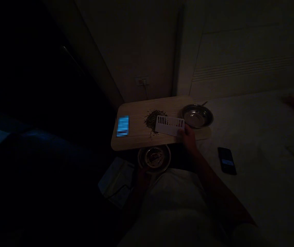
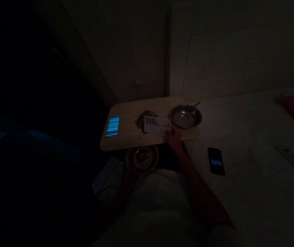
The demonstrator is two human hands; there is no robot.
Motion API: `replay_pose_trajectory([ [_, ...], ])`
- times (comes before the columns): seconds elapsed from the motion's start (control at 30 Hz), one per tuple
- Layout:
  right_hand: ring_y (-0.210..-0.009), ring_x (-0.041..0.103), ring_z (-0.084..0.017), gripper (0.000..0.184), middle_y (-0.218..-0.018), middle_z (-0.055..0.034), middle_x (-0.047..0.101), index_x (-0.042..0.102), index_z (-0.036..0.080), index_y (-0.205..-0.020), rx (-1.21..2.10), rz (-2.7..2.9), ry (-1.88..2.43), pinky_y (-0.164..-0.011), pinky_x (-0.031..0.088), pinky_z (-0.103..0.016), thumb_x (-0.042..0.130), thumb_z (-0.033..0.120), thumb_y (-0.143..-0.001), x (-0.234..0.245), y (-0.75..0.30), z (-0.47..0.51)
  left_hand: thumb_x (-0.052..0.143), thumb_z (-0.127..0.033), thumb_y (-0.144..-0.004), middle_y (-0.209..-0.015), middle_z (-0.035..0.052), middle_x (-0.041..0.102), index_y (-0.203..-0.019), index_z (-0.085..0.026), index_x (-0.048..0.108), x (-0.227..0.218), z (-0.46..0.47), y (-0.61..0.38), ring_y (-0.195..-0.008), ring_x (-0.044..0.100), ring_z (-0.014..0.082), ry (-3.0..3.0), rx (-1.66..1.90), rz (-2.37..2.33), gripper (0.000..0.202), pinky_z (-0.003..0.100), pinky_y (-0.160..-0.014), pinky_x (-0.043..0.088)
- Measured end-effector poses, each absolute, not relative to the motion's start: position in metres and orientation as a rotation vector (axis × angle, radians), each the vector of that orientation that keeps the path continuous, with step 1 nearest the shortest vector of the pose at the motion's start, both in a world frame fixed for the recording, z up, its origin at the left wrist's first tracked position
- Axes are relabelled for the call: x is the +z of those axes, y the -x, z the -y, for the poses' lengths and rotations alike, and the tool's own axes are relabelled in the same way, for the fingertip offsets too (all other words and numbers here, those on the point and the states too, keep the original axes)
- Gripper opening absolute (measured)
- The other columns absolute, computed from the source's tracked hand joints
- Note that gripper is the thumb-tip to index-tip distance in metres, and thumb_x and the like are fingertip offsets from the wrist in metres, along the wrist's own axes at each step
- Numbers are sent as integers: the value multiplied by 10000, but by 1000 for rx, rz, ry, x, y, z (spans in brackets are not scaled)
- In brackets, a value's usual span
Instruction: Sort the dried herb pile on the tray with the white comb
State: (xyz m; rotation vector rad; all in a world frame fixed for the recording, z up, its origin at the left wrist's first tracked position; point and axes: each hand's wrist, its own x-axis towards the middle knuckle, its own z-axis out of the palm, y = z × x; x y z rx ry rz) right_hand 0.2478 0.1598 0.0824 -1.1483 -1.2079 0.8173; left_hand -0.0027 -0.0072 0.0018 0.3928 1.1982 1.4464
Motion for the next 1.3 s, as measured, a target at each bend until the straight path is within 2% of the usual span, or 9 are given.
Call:
replay_pose_trajectory([
  [0.3,-986,698,-297,338,-1061,-65,790,722,225,-1066,837,1199,1161,-980,545,-500,685,430,-800,79,-252,-156,814,-118,-570,-1125,111,778,-943,-235,775,8,12,9,-1329,586,427,-490,1435,-1207,394,577,-1121,467],
  [0.5,-1028,691,-290,321,-1102,-65,783,714,231,-1063,799,1192,1146,-1003,534,-483,662,451,-834,80,-254,-156,804,-209,-624,-1111,86,788,-1029,-243,752,10,5,2,-1274,638,392,-363,1405,-1175,410,565,-1086,514],
  [0.67,-1008,692,-301,358,-1074,-80,782,717,214,-1075,802,1206,1177,-986,536,-488,667,457,-816,83,-252,-155,808,-180,-605,-1158,58,785,-1061,-270,748,16,5,0,-1328,600,396,-353,1414,-1168,468,579,-1108,494],
  [0.77,-1022,691,-301,351,-1088,-79,781,717,219,-1084,810,1191,1171,-997,531,-491,665,440,-816,83,-252,-155,819,-165,-595,-1132,73,790,-1019,-258,760,16,6,1,-1353,572,423,-356,1415,-1172,438,600,-1133,461],
  [0.87,-1037,686,-292,335,-1112,-67,780,717,231,-1087,809,1203,1173,-1026,516,-493,665,429,-820,82,-251,-155,827,-187,-608,-1161,87,784,-1066,-245,765,16,5,0,-1351,570,437,-358,1422,-1135,466,617,-1141,443],
  [1.1,-1009,693,-294,333,-1075,-71,786,719,223,-1060,827,1194,1177,-991,539,-489,684,443,-812,78,-253,-154,841,-215,-592,-1220,77,773,-1180,-253,743,19,1,-5,-1346,577,421,-335,1455,-1129,597,588,-1136,453],
  [1.3,-1010,701,-299,346,-1067,-61,793,725,232,-1046,850,1169,1151,-1000,542,-508,714,472,-797,74,-261,-150,841,-199,-583,-1230,70,768,-1138,-262,742,16,3,-4,-1354,574,408,-322,1454,-1152,567,589,-1133,451],
])
